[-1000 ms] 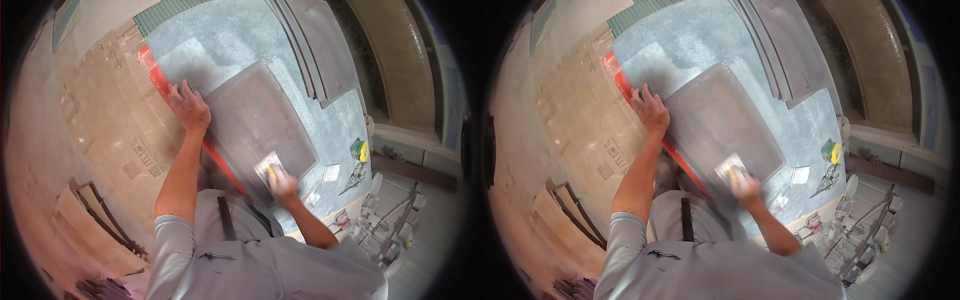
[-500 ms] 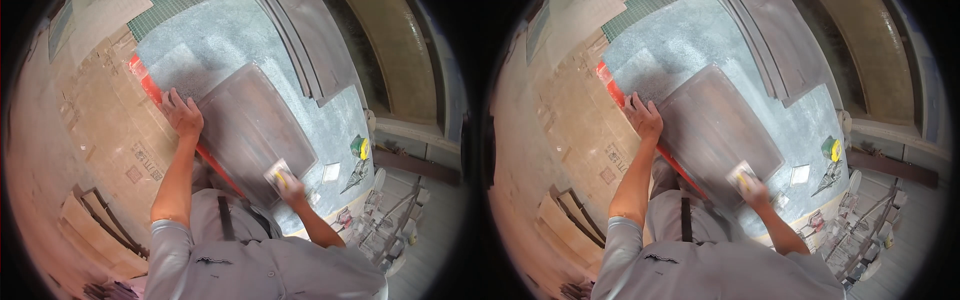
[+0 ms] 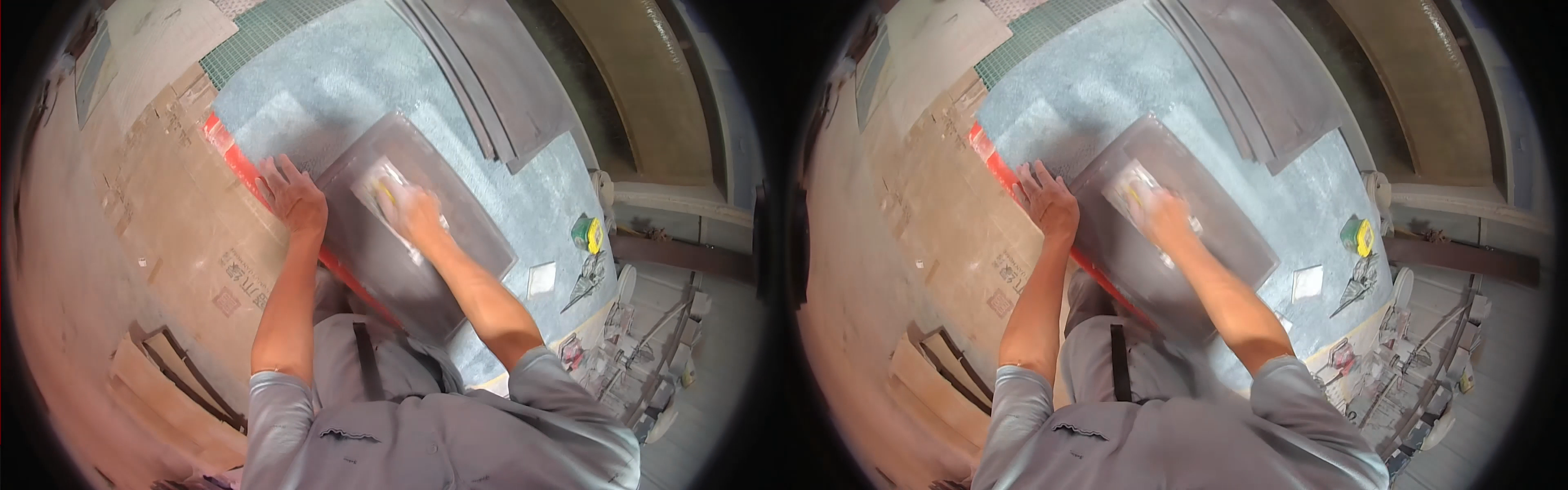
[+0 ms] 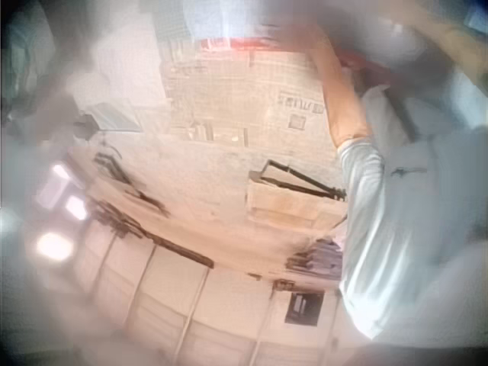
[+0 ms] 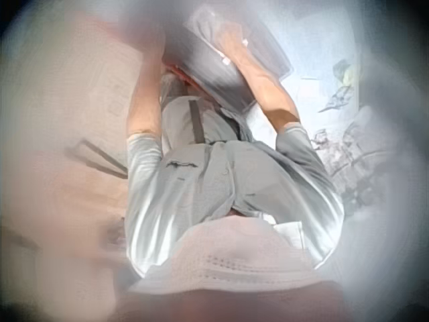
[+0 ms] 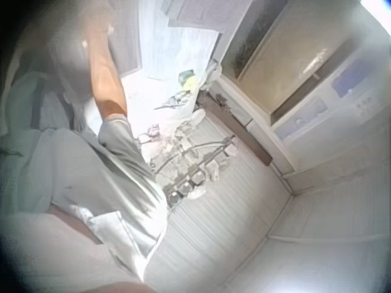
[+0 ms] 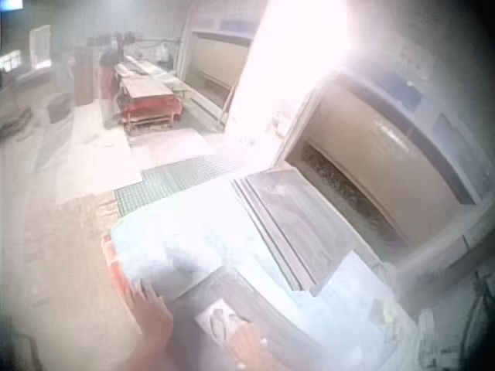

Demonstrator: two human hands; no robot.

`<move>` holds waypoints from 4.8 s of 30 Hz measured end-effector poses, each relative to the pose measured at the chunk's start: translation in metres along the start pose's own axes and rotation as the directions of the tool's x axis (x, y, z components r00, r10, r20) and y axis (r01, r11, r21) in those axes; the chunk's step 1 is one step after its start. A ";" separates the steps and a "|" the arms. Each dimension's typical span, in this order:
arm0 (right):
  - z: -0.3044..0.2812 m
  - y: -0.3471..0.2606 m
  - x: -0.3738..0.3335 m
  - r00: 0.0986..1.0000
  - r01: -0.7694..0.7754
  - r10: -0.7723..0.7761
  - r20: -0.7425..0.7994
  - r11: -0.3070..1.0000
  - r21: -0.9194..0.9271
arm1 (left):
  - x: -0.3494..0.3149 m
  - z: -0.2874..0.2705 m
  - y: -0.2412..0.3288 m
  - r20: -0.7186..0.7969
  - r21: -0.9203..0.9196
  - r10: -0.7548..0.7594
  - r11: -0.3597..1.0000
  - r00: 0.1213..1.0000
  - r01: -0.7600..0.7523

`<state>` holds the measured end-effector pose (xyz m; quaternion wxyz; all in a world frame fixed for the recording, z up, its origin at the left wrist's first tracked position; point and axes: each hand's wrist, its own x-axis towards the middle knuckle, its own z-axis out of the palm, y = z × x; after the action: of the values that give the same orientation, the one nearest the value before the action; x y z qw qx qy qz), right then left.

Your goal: The person uses a brush on the corner of a wooden panel, wipes it with a cloth, and then sands the surface of multiple wooden panels using a sanding block.

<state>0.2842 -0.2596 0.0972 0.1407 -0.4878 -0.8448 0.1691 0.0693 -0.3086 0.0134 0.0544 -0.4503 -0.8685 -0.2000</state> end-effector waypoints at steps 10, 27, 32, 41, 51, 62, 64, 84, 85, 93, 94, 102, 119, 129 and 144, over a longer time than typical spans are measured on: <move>-0.049 0.065 -0.130 0.995 -0.099 0.097 -0.036 0.992 -0.076 | -0.001 -0.018 0.030 0.156 -0.068 0.066 0.996 0.986 -0.056; -0.107 0.159 -0.193 0.982 -0.180 0.182 0.043 0.983 -0.046 | 0.000 -0.015 0.030 0.215 -0.116 0.020 0.993 0.977 0.005; -0.040 0.089 0.009 0.998 -0.045 0.042 -0.050 0.997 -0.058 | 0.002 -0.014 0.035 0.209 -0.103 0.061 0.994 0.976 -0.040; -0.052 0.126 -0.053 0.997 -0.072 0.072 -0.022 0.997 -0.015 | 0.007 -0.014 0.026 0.148 -0.101 0.044 0.994 0.988 -0.029; -0.057 0.118 -0.026 0.999 -0.048 0.049 0.009 0.998 -0.028 | 0.005 -0.018 0.038 0.272 -0.108 0.042 0.994 0.961 -0.013; -0.079 0.141 -0.121 0.999 -0.022 0.025 -0.044 0.997 0.067 | 0.008 -0.011 -0.025 0.105 -0.184 0.222 0.962 0.969 -0.201; -0.103 0.167 -0.206 0.998 -0.066 0.066 0.007 0.998 0.008 | 0.003 0.000 -0.029 0.054 -0.208 0.245 0.951 0.968 -0.229; -0.076 0.104 -0.253 0.991 -0.063 0.063 0.122 0.998 -0.003 | -0.013 -0.030 -0.104 0.353 -0.430 0.551 0.813 0.756 -0.392; -0.077 0.106 -0.263 0.990 -0.067 0.063 0.124 0.997 0.030 | -0.012 -0.027 -0.106 0.343 -0.429 0.549 0.813 0.762 -0.394; 0.020 -0.019 0.027 0.997 0.061 -0.059 0.054 0.998 -0.024 | -0.010 -0.022 -0.093 0.336 -0.400 0.531 0.828 0.778 -0.393; 0.026 -0.028 0.052 0.996 0.058 -0.055 0.067 0.997 -0.043 | -0.009 -0.023 -0.093 0.344 -0.387 0.521 0.837 0.781 -0.387; -0.028 0.033 -0.181 0.993 0.107 -0.104 0.053 0.992 -0.068 | -0.015 -0.024 -0.101 0.352 -0.412 0.484 0.849 0.801 -0.331; 0.043 -0.081 -0.022 0.992 0.049 -0.036 0.123 0.993 -0.106 | -0.018 -0.029 -0.092 0.426 -0.406 0.438 0.875 0.792 -0.265; 0.050 -0.094 0.014 0.991 0.077 -0.069 0.112 0.994 -0.071 | -0.012 -0.029 -0.091 0.387 -0.410 0.444 0.868 0.808 -0.281; 0.025 -0.049 -0.107 0.990 0.010 0.005 0.143 0.994 -0.109 | -0.022 -0.017 -0.093 0.337 -0.432 0.475 0.845 0.813 -0.314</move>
<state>0.2877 -0.3798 0.0872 0.0527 -0.4802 -0.8614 0.1569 0.0060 -0.3798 -0.0051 -0.1806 -0.6583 -0.6925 -0.2334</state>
